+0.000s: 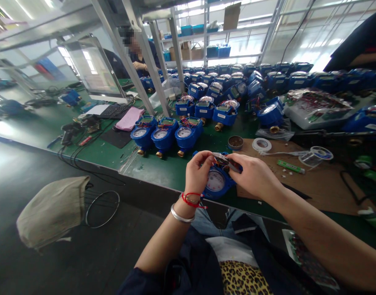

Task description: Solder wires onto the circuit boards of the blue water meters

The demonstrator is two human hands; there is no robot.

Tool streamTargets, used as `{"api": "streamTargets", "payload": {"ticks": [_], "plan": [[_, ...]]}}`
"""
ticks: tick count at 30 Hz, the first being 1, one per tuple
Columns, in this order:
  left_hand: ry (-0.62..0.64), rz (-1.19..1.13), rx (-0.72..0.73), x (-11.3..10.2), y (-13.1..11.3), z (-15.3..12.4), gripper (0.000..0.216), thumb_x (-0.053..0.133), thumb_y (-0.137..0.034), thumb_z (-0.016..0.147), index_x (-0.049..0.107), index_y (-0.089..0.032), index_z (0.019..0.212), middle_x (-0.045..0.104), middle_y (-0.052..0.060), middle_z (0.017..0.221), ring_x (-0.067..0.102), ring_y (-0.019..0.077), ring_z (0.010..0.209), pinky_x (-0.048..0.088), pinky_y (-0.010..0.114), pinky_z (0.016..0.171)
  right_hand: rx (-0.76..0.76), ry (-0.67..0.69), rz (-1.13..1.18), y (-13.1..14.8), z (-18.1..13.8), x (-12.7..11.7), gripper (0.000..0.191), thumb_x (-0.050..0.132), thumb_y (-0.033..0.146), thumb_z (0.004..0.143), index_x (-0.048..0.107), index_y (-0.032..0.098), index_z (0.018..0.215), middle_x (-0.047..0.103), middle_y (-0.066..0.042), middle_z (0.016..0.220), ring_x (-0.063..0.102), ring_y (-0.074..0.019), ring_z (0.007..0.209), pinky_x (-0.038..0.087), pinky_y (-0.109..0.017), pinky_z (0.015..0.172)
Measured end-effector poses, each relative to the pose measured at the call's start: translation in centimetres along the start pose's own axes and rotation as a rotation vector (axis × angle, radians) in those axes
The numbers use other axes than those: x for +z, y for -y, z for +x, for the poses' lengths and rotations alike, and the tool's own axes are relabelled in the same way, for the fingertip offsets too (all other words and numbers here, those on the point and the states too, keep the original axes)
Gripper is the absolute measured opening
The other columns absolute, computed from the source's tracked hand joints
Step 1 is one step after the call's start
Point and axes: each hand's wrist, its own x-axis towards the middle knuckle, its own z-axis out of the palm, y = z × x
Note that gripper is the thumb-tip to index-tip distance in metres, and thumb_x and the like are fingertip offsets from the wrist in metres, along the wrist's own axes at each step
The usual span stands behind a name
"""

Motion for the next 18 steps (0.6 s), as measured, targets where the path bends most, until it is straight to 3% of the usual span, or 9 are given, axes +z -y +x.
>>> {"api": "streamTargets", "payload": {"ticks": [10, 18], "plan": [[0.020, 0.013, -0.005, 0.0, -0.2, 0.1, 0.015, 0.058, -0.031, 0.087, 0.062, -0.018, 0.091, 0.064, 0.001, 0.077, 0.058, 0.0130, 0.072, 0.046, 0.025, 0.071, 0.010, -0.038, 0.014, -0.1, 0.1, 0.1, 0.026, 0.053, 0.020, 0.079, 0.067, 0.021, 0.101, 0.071, -0.004, 0.094, 0.065, -0.0216, 0.083, 0.044, -0.030, 0.072], [0.004, 0.301, 0.126, 0.6, -1.4, -0.2, 0.016, 0.052, -0.033, 0.091, 0.062, -0.021, 0.089, 0.062, 0.001, 0.078, 0.056, 0.0144, 0.072, 0.042, 0.025, 0.070, 0.124, -0.155, 0.176, 0.1, 0.0, 0.7, 0.025, 0.057, 0.017, 0.068, 0.068, 0.020, 0.090, 0.064, 0.000, 0.073, 0.057, -0.0156, 0.065, 0.042, -0.028, 0.063]]}}
